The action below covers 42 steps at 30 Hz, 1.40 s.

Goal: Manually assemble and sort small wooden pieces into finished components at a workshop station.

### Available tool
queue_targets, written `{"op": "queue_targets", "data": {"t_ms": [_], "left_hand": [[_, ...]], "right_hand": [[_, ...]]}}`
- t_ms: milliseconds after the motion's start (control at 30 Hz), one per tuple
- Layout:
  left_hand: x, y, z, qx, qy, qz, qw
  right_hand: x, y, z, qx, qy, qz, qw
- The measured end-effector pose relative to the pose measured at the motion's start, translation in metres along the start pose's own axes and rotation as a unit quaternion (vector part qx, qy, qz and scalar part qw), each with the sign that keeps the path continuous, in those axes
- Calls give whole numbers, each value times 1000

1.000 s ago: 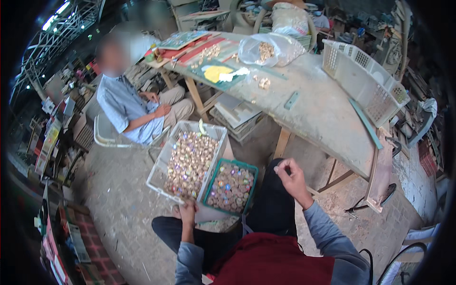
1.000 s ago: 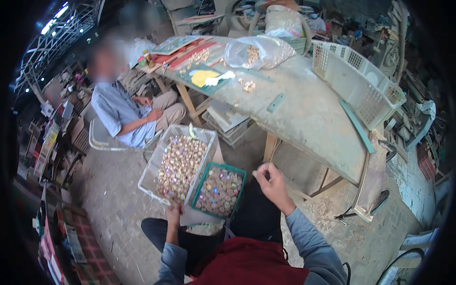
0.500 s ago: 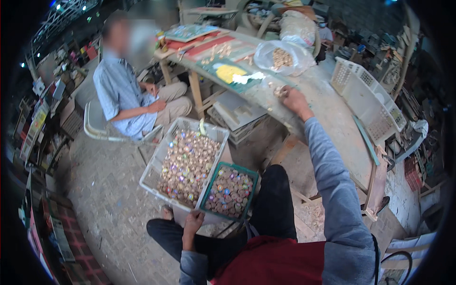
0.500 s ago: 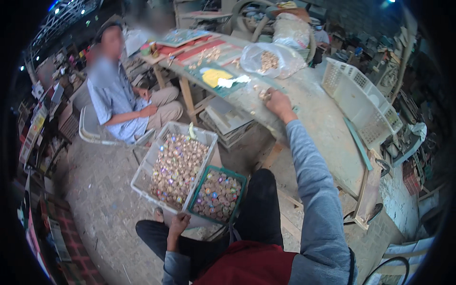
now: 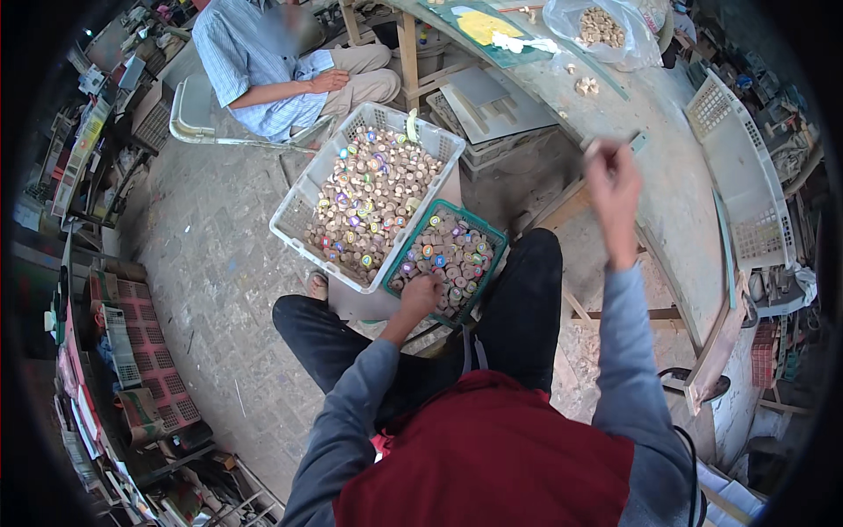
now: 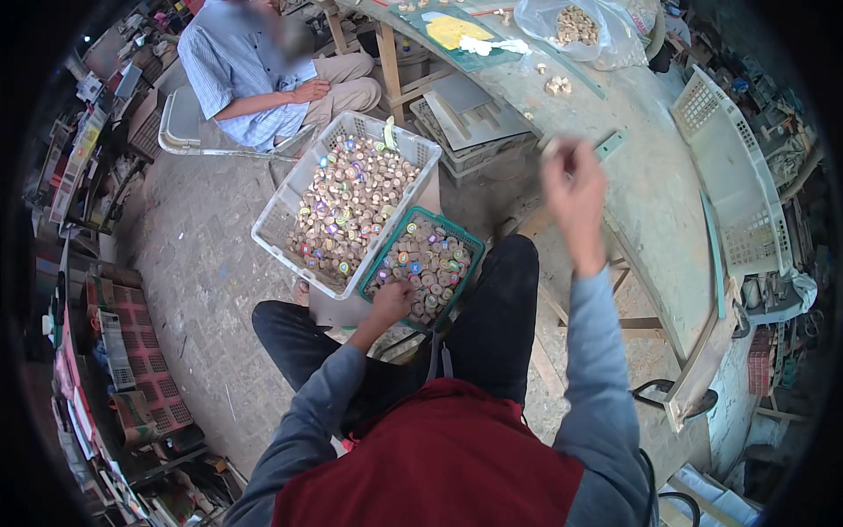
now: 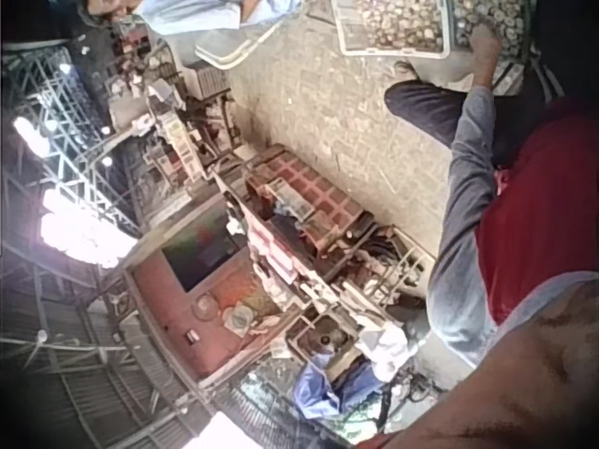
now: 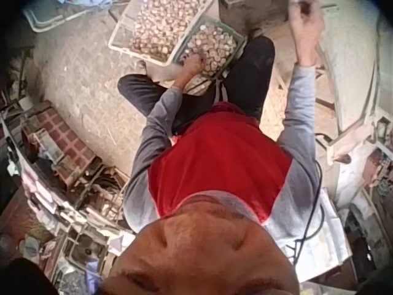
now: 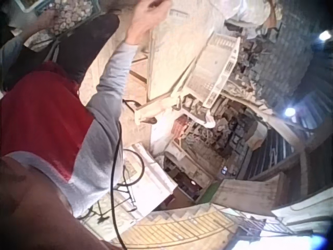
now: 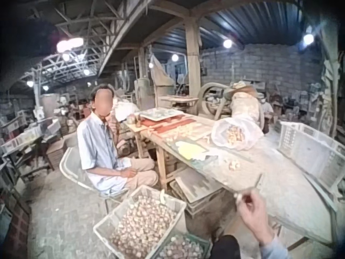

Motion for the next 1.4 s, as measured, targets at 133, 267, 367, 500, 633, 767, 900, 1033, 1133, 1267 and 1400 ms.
{"op": "queue_targets", "data": {"t_ms": [133, 267, 367, 500, 633, 767, 900, 1033, 1133, 1267, 1400], "left_hand": [[-25, 10, -44, -87, 5, -40, 995], [-28, -4, -65, -162, -26, -28, 986], [-32, 15, -58, -127, -24, -41, 991], [-22, 47, -8, 24, 65, -9, 998], [7, 47, 63, 187, 80, 83, 976], [58, 91, 141, 296, 99, 126, 941], [97, 84, 134, 428, 132, 178, 876], [118, 107, 123, 516, 133, 216, 818], [121, 117, 115, 561, 126, 200, 793], [120, 113, 114, 586, 123, 190, 778], [116, 108, 119, 565, 120, 189, 795]], "right_hand": [[112, 12, -24, -71, -143, 10, 987], [181, 30, -30, -121, -186, -103, 969], [205, 46, -22, -117, -184, -137, 966], [182, 53, -24, -127, -196, -127, 964], [95, 39, -41, -263, -160, -197, 931], [-32, 11, -62, -171, -76, -43, 981], [-126, 37, -110, -130, 3, 23, 991], [-155, 60, -145, 3, -13, -21, 1000], [-158, 66, -154, 56, -20, -31, 998], [-159, 64, -157, 77, -17, -25, 997], [-161, 63, -161, 104, -40, -27, 993]]}}
Point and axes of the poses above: each hand's wrist, its own x-axis away from the middle knuckle, its own z-axis out of the back of the hand, y = z × x, the point moved 4 cm from there along -x, towards the middle knuckle, and after that the axes turned 6 degrees about x, right-handed, at the moved point
